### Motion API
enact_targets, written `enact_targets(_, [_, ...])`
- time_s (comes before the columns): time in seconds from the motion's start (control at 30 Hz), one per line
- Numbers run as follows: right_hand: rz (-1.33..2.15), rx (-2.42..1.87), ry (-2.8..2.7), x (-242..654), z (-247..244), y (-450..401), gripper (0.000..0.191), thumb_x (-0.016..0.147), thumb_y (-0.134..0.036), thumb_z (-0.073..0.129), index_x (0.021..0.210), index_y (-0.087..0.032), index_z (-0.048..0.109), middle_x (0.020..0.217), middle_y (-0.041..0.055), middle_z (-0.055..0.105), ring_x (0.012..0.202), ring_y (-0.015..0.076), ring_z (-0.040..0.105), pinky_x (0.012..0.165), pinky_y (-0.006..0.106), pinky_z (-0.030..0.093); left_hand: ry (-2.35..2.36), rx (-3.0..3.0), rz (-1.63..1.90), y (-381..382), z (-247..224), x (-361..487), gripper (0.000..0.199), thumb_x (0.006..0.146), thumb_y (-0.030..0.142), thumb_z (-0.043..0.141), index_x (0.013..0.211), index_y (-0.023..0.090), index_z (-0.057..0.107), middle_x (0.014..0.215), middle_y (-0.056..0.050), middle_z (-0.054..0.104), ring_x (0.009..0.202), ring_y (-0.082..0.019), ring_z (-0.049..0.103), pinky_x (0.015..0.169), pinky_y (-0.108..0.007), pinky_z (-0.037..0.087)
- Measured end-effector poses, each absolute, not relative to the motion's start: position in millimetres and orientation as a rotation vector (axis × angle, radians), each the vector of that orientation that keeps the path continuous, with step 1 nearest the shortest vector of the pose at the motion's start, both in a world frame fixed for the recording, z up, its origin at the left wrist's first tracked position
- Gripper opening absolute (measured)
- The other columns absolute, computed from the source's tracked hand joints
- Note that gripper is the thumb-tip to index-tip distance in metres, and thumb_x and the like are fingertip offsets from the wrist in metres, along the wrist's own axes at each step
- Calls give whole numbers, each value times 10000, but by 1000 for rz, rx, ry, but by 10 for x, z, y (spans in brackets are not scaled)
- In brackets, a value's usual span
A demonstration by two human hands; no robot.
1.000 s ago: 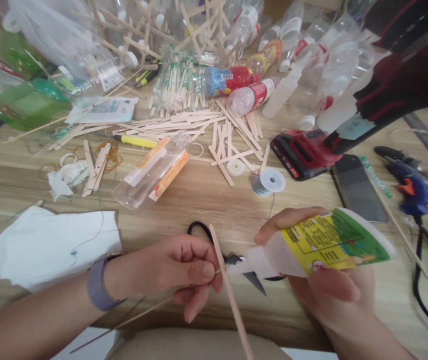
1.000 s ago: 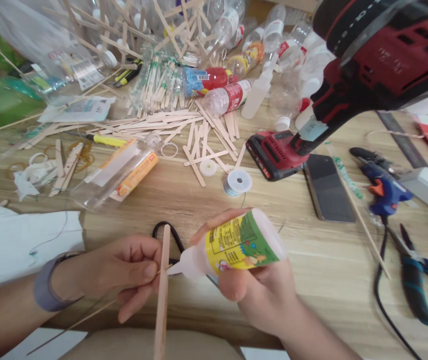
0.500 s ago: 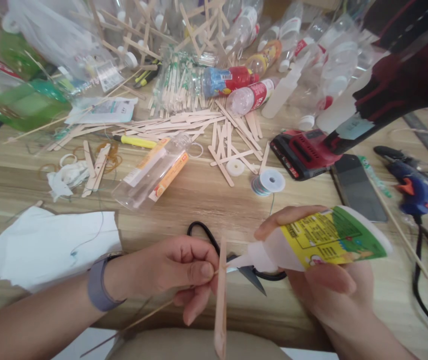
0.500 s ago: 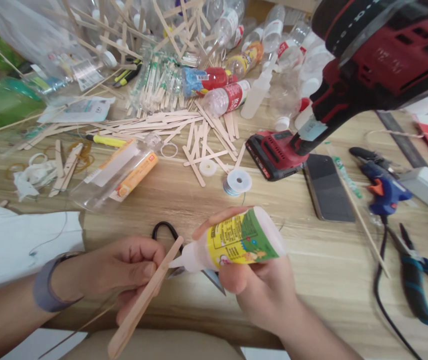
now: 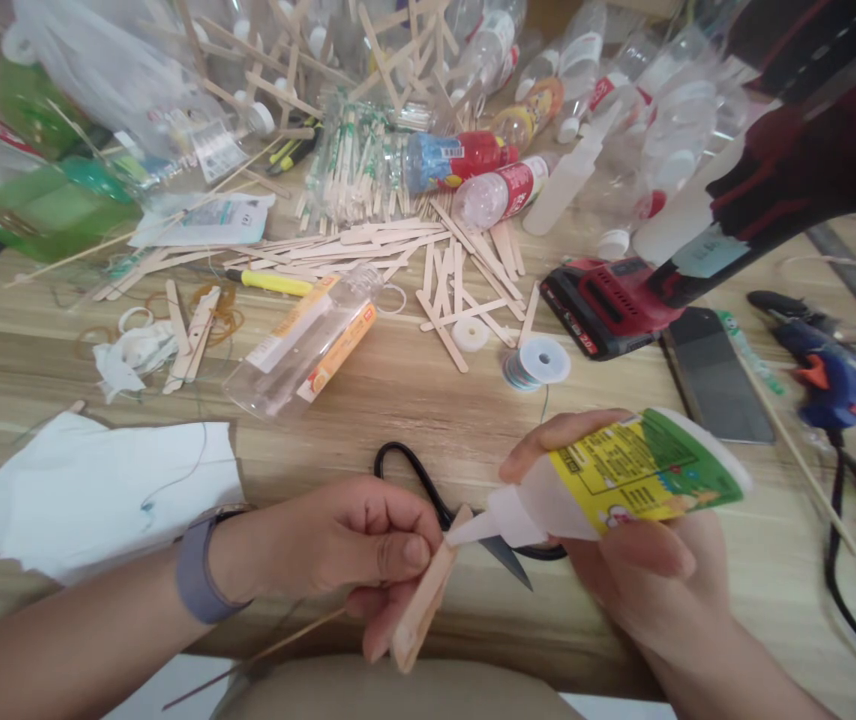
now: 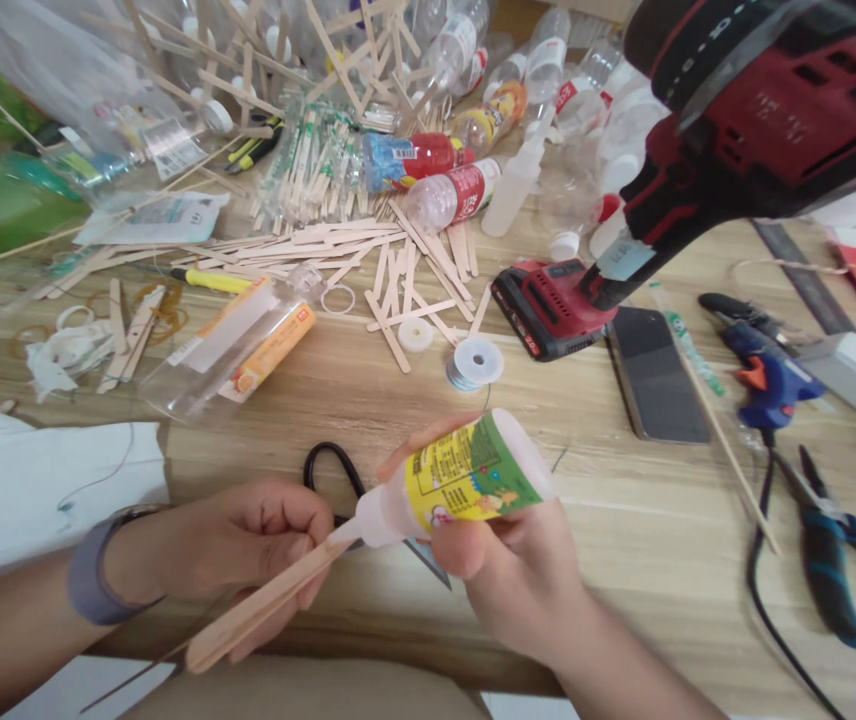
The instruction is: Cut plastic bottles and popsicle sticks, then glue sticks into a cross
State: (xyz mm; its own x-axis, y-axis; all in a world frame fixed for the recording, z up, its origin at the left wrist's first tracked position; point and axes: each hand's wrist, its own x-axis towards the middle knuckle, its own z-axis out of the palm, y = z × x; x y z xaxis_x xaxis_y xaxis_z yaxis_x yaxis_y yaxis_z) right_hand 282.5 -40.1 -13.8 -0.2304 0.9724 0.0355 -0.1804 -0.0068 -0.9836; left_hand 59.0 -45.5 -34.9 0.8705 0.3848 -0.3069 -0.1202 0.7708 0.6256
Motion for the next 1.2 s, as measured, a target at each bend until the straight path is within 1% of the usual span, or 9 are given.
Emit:
enact_targets(0.07, [1429, -958, -1252, 2821, -125, -399, 533, 696, -653, 737, 1052, -266, 650, 857, 16, 693, 506, 114, 544, 466, 230, 489, 449, 639, 282, -456, -342, 589, 435, 849, 593, 641, 755, 176, 559, 453, 48, 537, 382, -77, 390, 397, -203, 232])
enact_targets(0.2, [1396, -984, -1266, 2807, -75, -380, 504, 675, -653, 761, 993, -274, 664, 821, 9, 694, 525, 127, 553, 461, 228, 488, 446, 617, 309, -449, -346, 585, 412, 816, 557, 703, 764, 175, 556, 509, 41, 592, 401, -64, 404, 423, -197, 256])
enact_targets(0.33, [1394, -987, -1275, 2810, -62, -370, 498, 696, -654, 747, 1014, -281, 661, 823, 8, 704, 534, 130, 565, 470, 226, 487, 408, 607, 339, -443, -360, 592, 356, 862, 508, 676, 789, 177, 568, 463, 50, 579, 380, -70, 400, 405, -199, 244])
enact_targets(0.5, [1430, -961, -1248, 2830, -91, -384, 484, 702, -647, 744, 1025, -297, 660, 832, 20, 712, 650, 185, 628, 533, 264, 522, 428, 610, 337, -441, -379, 588, 372, 853, 526, 679, 811, 167, 594, 486, 35, 596, 386, -69, 420, 401, -190, 256])
enact_targets(0.7, [1364, -990, -1260, 2839, -87, -381, 512, 684, -666, 748, 1015, -282, 674, 821, 42, 705, 630, 205, 624, 494, 285, 498, 451, 595, 337, -435, -399, 573, 369, 846, 526, 687, 833, 163, 620, 483, 33, 597, 391, -69, 438, 414, -181, 277])
enact_targets(0.8, [1378, -994, -1230, 2829, -71, -374, 498, 677, -654, 768, 992, -280, 678, 796, 40, 702, 582, 202, 607, 473, 295, 493, 436, 599, 325, -425, -407, 571, 372, 844, 530, 686, 840, 163, 627, 485, 23, 599, 399, -78, 450, 413, -186, 284])
enact_targets(0.9, [1382, -993, -1242, 2828, -75, -378, 483, 687, -646, 766, 994, -285, 671, 804, 37, 702, 586, 200, 603, 474, 291, 493, 441, 608, 330, -421, -406, 574, 370, 846, 528, 684, 846, 162, 627, 483, 27, 597, 389, -76, 433, 407, -188, 281])
enact_targets(1.07, [1388, -998, -1252, 2835, -88, -393, 511, 677, -668, 754, 997, -279, 673, 824, 27, 698, 616, 181, 604, 509, 269, 521, 474, 611, 319, -432, -396, 585, 399, 826, 557, 692, 851, 167, 617, 480, 34, 598, 397, -76, 455, 413, -183, 280])
enact_targets(1.2, [1406, -1007, -1253, 2843, -87, -395, 546, 651, -676, 763, 1002, -268, 670, 828, 29, 703, 594, 165, 595, 475, 244, 508, 488, 622, 312, -431, -392, 588, 400, 821, 563, 692, 838, 172, 612, 479, 38, 593, 394, -80, 454, 410, -190, 279])
